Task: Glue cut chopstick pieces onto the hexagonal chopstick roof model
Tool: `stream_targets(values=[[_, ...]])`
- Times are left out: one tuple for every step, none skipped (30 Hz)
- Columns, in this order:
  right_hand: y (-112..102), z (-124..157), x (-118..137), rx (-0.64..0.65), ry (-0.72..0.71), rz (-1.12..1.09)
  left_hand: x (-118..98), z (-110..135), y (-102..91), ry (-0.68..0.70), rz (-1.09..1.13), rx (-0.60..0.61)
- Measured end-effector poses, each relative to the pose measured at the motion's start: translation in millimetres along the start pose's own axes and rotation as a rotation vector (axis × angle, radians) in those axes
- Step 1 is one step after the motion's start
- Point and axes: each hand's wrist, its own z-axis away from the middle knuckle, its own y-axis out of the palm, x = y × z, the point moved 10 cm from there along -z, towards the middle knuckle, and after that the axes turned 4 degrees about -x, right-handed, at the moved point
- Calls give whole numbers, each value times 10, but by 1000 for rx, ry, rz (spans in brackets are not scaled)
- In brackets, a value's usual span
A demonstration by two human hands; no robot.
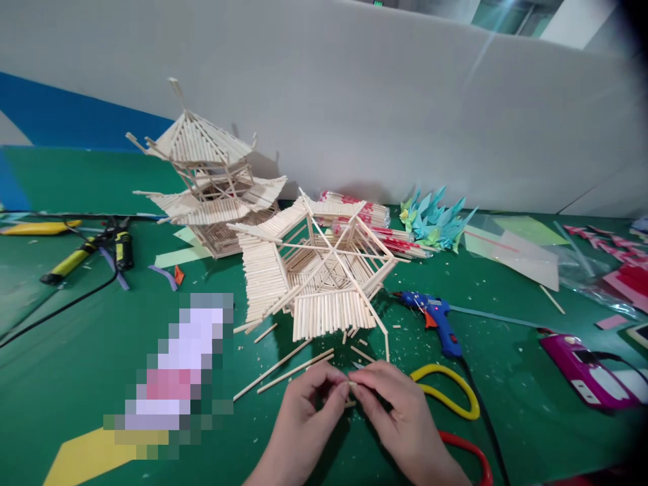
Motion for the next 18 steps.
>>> stream_targets(values=[[-12,-15,-22,-3,-1,35,-8,1,-16,16,-23,-4],[-32,-32,-57,-6,1,86,-16,3,-52,42,-62,-19],[-61,-50,-106,-13,9,147,-24,9,-111,76,-115,-47],[-94,-69,-165,-20,24,206,-30,17,-180,115,-181,-78],[-127,-85,-227,-28,41,258,-34,29,-265,154,-255,-122],[-150,-100,-283,-31,55,294,-40,43,-349,194,-334,-164],[-162,-112,-331,-30,65,315,-45,54,-416,231,-413,-192],[-162,-121,-368,-23,71,327,-60,65,-472,272,-493,-222],[-154,-127,-395,-13,73,340,-75,67,-489,310,-582,-224],[-142,-128,-414,-4,73,353,-86,61,-479,341,-671,-213],[-130,-126,-426,4,73,364,-95,47,-442,365,-756,-186],[-124,-121,-433,6,73,373,-97,26,-383,381,-835,-145],[-126,-113,-437,4,75,381,-94,2,-318,388,-902,-102],[-136,-103,-439,-3,77,387,-89,-23,-256,389,-956,-62],[-153,-90,-440,-13,79,390,-88,-46,-208,388,-995,-33],[-176,-74,-439,-24,82,392,-89,-67,-179,384,-1024,-14],[-200,-57,-441,-34,87,390,-90,-86,-168,381,-1045,-3],[-226,-38,-445,-44,96,381,-87,-103,-179,373,-1059,2]])
